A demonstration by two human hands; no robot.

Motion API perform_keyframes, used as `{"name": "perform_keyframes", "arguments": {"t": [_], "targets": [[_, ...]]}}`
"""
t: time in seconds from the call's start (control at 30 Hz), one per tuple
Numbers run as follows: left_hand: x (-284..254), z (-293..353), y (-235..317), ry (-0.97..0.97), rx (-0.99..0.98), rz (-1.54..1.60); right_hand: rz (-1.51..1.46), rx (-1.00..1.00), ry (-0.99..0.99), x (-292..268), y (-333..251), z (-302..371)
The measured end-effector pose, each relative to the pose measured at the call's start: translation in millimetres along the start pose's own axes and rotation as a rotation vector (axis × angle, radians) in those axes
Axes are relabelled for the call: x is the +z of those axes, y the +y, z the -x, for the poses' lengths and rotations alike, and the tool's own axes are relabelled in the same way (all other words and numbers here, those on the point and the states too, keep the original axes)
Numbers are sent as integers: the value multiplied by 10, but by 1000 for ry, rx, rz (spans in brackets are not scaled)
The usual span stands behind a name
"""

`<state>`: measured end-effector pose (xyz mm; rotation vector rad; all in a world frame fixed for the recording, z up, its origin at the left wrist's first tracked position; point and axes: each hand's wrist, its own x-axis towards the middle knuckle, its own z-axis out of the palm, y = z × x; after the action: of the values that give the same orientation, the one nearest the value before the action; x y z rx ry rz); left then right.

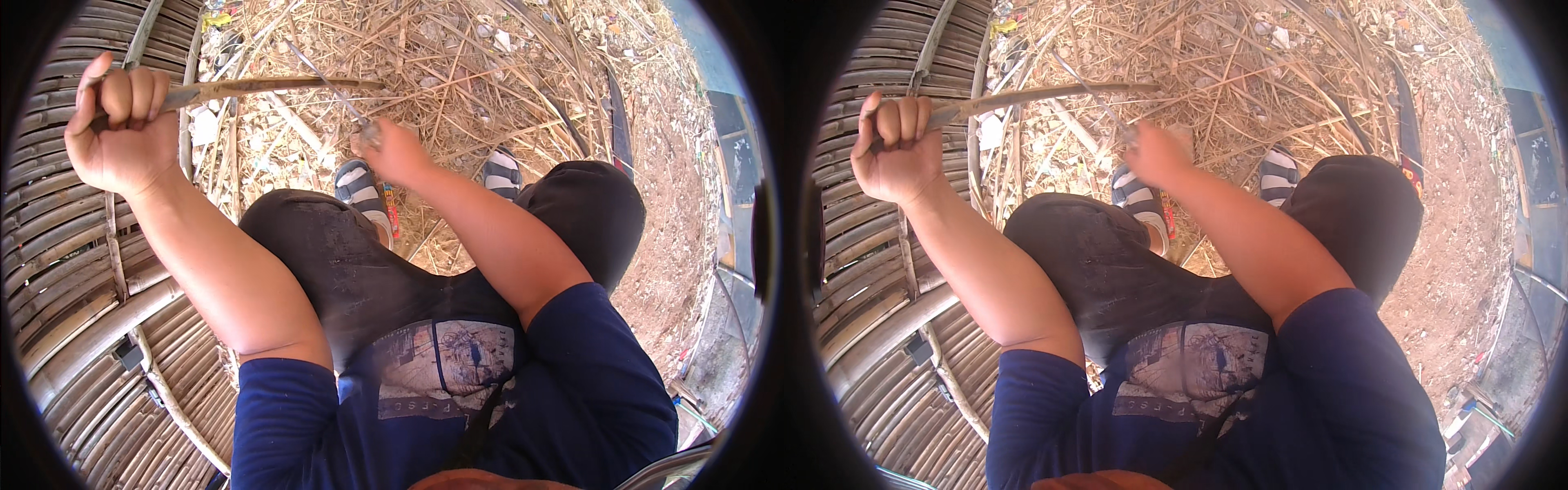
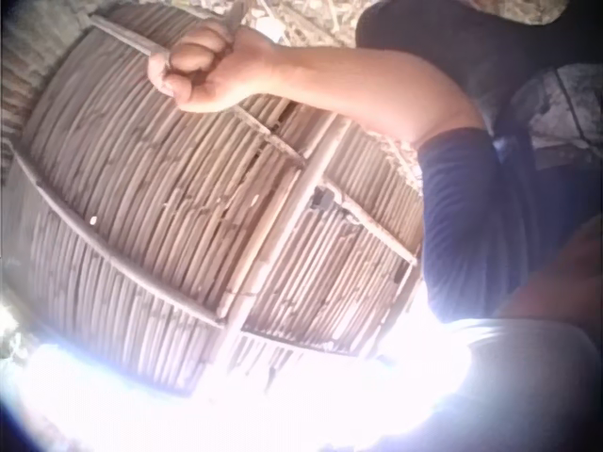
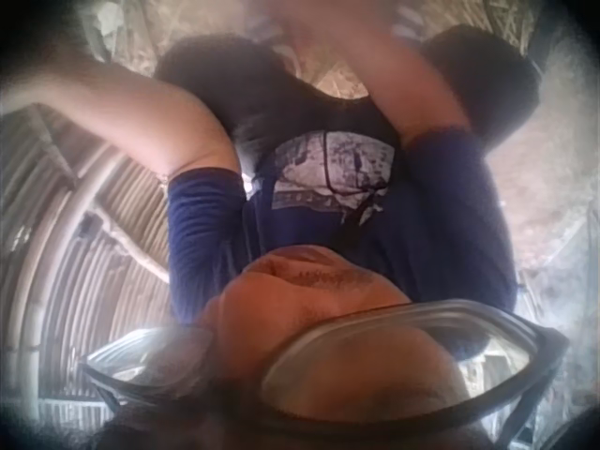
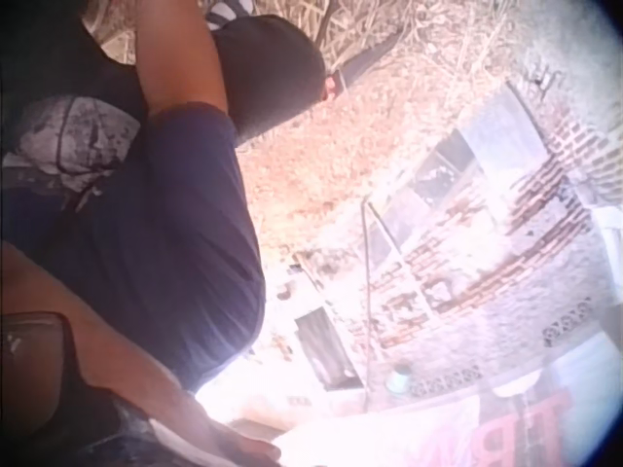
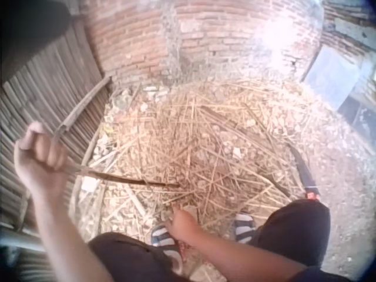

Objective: The person carves a thin strip of bamboo using a knife, holding the strip against their knee and pulling the knife toward them to shave off small pieces.

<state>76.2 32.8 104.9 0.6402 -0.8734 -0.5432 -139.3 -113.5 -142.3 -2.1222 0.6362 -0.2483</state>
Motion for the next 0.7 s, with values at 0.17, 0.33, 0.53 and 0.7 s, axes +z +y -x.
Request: {"name": "perform_keyframes", "arguments": {"t": [0.17, 0.33, 0.53, 0.7], "targets": [[-57, 15, 15, -18, 1, 26, -25, 103, -66, -118, -133, -114], [9, -18, -12, -38, -10, 9, -187, -129, 16, -297, -665, -76], [31, -20, -19, -45, -16, 32, 8, -17, 77, 197, 242, 12], [-45, 32, 17, 66, 37, -27, 28, 198, -86, 20, 96, -108]]}}
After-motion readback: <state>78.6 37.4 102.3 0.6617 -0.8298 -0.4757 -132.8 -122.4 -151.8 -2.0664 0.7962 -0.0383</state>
